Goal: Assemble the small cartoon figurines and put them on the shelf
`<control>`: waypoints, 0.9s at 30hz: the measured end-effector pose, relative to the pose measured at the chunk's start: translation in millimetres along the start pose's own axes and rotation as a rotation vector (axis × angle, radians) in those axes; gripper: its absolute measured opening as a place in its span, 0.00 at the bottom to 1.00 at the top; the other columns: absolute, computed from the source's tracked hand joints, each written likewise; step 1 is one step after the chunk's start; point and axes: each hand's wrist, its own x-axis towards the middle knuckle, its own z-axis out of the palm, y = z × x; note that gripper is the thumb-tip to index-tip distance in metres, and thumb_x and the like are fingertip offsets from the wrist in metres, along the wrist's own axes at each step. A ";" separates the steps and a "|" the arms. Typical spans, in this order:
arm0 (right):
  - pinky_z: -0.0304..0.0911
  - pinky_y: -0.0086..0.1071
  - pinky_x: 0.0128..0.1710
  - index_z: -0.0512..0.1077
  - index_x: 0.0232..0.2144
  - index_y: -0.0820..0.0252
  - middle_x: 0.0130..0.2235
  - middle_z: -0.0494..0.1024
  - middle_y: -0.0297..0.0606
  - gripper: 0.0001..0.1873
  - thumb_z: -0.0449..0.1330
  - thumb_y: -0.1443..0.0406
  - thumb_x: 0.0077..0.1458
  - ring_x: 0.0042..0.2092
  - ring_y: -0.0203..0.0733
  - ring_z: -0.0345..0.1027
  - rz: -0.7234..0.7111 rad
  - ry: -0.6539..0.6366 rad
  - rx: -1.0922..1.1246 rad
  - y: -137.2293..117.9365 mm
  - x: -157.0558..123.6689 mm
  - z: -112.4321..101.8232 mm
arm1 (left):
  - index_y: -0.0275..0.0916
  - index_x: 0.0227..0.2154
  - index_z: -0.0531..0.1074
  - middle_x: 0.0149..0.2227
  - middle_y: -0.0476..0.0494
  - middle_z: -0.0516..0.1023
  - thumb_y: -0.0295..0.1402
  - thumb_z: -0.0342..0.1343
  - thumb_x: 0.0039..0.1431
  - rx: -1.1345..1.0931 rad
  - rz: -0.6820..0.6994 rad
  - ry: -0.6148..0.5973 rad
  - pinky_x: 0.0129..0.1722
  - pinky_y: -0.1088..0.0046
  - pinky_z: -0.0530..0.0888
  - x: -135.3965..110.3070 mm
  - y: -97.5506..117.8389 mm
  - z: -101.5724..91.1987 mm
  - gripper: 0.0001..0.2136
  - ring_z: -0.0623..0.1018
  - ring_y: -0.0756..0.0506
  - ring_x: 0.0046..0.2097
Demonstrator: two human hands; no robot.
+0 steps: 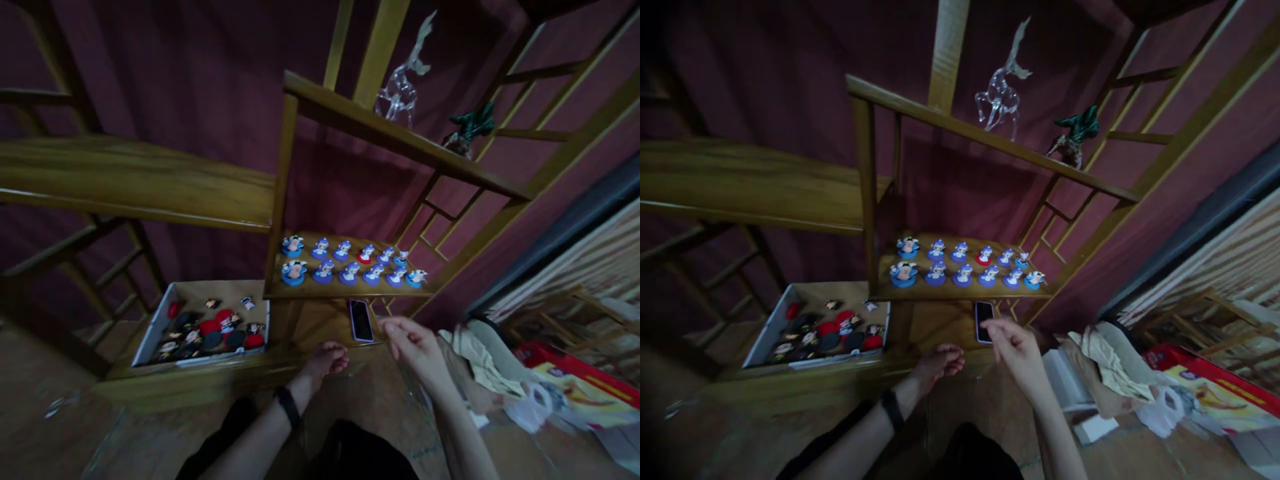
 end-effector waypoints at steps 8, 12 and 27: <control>0.57 0.32 0.24 0.77 0.23 0.53 0.25 0.75 0.35 0.15 0.59 0.50 0.46 0.25 0.39 0.64 0.317 -0.269 0.210 93.3 -46.1 111.5 | 0.33 0.31 0.74 0.26 0.42 0.77 0.35 0.61 0.47 -0.059 0.160 0.113 0.31 0.73 0.68 -59.3 16.6 -39.2 0.10 0.75 0.48 0.28; 0.42 0.28 0.18 0.77 0.26 0.53 0.17 0.64 0.29 0.15 0.58 0.51 0.48 0.18 0.32 0.50 0.345 -0.567 0.215 96.3 -37.6 137.4 | 0.33 0.36 0.74 0.30 0.41 0.79 0.38 0.60 0.49 0.024 0.348 0.231 0.35 0.69 0.70 -90.5 44.8 -99.1 0.14 0.76 0.45 0.32; 0.58 0.26 0.31 0.74 0.37 0.59 0.26 0.75 0.33 0.12 0.54 0.63 0.54 0.28 0.35 0.68 0.153 -0.721 -0.046 136.5 -9.7 185.8 | 0.39 0.47 0.71 0.45 0.38 0.78 0.28 0.53 0.50 1.424 0.232 0.960 0.45 0.71 0.70 -77.1 111.7 -294.1 0.19 0.75 0.41 0.47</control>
